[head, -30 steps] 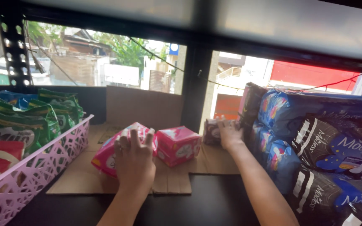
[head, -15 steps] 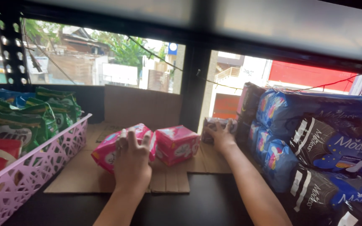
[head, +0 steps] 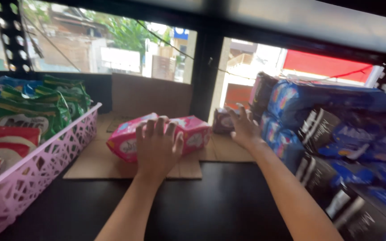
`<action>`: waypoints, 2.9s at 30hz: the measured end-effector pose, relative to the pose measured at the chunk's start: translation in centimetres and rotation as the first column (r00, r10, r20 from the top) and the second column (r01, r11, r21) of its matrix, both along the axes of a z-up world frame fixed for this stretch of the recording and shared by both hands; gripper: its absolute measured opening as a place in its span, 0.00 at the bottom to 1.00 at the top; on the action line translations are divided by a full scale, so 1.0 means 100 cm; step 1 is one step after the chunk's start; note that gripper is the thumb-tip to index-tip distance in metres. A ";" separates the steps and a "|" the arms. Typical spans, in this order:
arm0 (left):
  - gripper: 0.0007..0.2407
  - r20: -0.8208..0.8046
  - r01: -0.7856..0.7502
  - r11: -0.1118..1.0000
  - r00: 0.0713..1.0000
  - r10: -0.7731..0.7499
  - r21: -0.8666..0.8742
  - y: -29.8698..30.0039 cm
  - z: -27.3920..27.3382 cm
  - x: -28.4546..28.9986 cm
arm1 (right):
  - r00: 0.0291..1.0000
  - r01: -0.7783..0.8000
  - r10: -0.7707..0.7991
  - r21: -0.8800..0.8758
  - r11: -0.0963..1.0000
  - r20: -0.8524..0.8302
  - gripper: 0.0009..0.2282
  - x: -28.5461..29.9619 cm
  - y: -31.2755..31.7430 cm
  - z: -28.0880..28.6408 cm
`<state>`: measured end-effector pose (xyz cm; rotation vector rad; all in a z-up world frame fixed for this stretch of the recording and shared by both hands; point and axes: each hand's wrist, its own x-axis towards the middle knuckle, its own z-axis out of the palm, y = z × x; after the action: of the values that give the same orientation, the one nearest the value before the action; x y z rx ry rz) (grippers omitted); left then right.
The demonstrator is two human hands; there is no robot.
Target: Stocking shelves with feminine hygiene products and snacks in a grocery store.
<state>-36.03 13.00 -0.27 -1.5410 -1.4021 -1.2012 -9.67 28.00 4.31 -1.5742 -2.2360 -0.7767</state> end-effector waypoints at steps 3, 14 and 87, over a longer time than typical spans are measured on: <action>0.10 -0.058 0.117 0.993 0.992 -0.116 0.004 0.017 -0.015 0.001 | 0.959 -0.139 0.135 0.002 0.990 -0.250 0.42 -0.006 -0.065 -0.010; 0.17 -0.308 0.806 0.592 0.564 -0.766 0.003 -0.235 -0.056 0.102 | 0.697 -0.542 0.580 0.219 0.811 -0.422 0.17 0.072 -0.401 -0.124; 0.26 0.726 0.850 0.461 -0.484 0.488 0.256 -0.512 -0.777 0.315 | 0.396 -0.785 -0.390 -0.527 0.325 -0.831 0.17 0.364 -0.660 -0.784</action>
<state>-4.54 -38.16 -77.92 -0.8181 -3.1599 -3.4713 26.76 -37.95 -74.12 -1.2096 -1.7614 1.5844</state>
